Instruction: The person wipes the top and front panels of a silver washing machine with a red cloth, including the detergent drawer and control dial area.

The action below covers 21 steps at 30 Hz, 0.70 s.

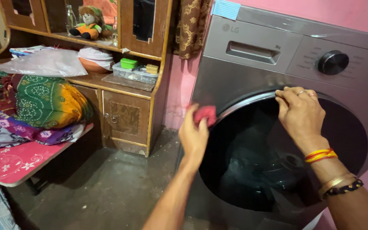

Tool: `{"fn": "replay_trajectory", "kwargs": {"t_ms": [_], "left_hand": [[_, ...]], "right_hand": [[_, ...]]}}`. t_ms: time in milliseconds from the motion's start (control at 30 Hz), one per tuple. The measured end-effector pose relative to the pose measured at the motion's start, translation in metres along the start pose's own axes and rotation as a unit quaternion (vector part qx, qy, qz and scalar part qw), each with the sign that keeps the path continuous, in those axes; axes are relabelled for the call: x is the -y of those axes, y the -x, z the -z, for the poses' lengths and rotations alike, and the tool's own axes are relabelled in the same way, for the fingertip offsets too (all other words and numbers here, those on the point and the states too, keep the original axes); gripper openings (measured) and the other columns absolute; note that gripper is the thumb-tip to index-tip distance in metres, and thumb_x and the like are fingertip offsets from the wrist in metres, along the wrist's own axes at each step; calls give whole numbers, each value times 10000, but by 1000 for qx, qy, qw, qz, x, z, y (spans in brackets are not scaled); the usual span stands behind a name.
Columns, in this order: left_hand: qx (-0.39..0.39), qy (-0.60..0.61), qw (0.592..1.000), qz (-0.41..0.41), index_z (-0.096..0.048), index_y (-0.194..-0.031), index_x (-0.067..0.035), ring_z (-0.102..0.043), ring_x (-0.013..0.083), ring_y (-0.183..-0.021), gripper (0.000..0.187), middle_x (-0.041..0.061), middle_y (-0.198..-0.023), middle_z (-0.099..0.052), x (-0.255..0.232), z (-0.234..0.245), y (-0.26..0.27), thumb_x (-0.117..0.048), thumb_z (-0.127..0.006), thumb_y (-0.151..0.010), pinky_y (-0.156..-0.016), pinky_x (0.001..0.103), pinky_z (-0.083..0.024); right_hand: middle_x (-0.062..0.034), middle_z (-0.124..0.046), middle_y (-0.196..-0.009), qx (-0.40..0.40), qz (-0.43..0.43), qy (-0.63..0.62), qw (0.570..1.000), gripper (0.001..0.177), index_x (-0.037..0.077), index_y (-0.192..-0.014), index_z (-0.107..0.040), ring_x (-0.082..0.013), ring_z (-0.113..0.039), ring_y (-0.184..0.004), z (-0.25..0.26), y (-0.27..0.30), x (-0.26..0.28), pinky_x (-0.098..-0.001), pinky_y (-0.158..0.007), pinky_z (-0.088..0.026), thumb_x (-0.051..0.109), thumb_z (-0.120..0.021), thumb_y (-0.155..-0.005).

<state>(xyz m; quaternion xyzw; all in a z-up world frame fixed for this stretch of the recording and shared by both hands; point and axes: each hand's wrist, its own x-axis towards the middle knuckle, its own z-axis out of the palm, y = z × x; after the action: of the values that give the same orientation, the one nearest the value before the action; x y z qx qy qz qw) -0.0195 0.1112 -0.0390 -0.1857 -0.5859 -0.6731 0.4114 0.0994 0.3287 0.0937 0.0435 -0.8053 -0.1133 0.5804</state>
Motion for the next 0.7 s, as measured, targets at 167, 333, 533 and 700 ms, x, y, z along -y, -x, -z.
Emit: {"fn": "replay_trajectory", "kwargs": {"t_ms": [167,333,533,700], "left_hand": [[79,-71,963,-246,-628,-1240,-74,-648,395,-1191,372,159,-1271,-661,-11,-15,-59,3,-671,-878,-1030,439,-532],[160,-161,915,-333,-626,-1225,-29,-624,422,-1192,499,186,-1333,-601,54,3,2,39,-619,-731,-1024,458,-540],[134,-202,929,-279,-638,-1262,-32,-638,371,-1132,436,171,-1325,-616,111,18,44,7,-652,-828,-928,445,-569],[203,-247,923,-213,-642,-1181,-74,-675,316,-1082,379,113,-1264,-644,105,47,60,-29,-671,-806,-857,442,-571]], "right_hand": [[-1,-746,-1163,8,-5,9,1000,106,172,-1082,-787,-268,-672,-1076,1,0,1,-391,-921,-555,189,-763,-980],[-11,-736,-1101,9,-1,28,1000,86,148,-1067,-785,-281,-664,-1052,-1,3,-4,-396,-886,-548,206,-780,-1005],[2,-732,-1122,-3,27,20,999,55,160,-1067,-780,-251,-662,-1025,-6,7,-11,-387,-973,-553,191,-801,-1026],[5,-731,-1140,-8,25,3,1000,41,165,-1064,-780,-239,-669,-1067,-6,7,-8,-376,-976,-551,182,-783,-1026]]}}
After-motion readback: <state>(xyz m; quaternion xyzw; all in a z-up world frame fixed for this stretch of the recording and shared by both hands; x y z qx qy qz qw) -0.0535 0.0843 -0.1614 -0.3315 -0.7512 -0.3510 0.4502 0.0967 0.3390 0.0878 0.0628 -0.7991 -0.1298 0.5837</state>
